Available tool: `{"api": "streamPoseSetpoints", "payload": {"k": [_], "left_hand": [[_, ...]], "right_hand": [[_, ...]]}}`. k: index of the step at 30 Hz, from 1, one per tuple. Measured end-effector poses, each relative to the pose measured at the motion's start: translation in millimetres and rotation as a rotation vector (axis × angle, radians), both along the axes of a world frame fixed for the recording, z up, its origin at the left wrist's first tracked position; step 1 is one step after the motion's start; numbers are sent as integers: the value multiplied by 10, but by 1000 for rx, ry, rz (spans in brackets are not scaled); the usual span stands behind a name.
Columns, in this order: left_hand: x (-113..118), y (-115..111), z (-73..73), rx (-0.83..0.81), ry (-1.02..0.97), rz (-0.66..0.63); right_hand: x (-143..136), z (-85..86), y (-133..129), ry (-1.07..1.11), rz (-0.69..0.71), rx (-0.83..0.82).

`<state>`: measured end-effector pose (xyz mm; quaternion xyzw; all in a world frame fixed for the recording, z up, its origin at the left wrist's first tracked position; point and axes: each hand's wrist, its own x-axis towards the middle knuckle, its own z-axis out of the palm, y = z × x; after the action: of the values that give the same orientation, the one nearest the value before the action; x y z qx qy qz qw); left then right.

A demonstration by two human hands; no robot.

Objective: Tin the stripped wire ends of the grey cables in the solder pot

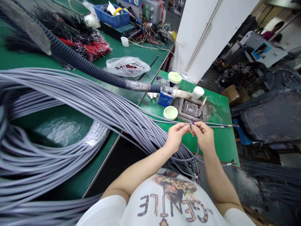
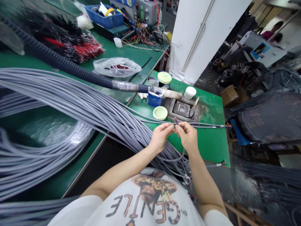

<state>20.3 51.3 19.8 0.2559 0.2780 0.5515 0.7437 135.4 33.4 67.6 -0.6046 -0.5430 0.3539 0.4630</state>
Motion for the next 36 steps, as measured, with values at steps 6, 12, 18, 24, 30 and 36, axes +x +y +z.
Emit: {"api": "streamPoseSetpoints", "payload": {"k": [6, 12, 18, 24, 30, 36], "left_hand": [[21, -8, -22, -45, 31, -55], [-358, 29, -80, 401, 576, 111], [-712, 172, -301, 757, 1034, 443], [-705, 211, -446, 821, 1192, 423], [-722, 209, -420, 840, 1188, 421], [-724, 212, -422, 841, 1185, 419]], "right_hand": [[144, -22, 138, -118, -3, 32], [657, -38, 824, -397, -112, -144], [907, -106, 1338, -508, -158, -262], [892, -303, 1552, -541, -149, -350], [895, -453, 1679, -507, -150, -398], [868, -450, 1700, -412, -137, -406]]}}
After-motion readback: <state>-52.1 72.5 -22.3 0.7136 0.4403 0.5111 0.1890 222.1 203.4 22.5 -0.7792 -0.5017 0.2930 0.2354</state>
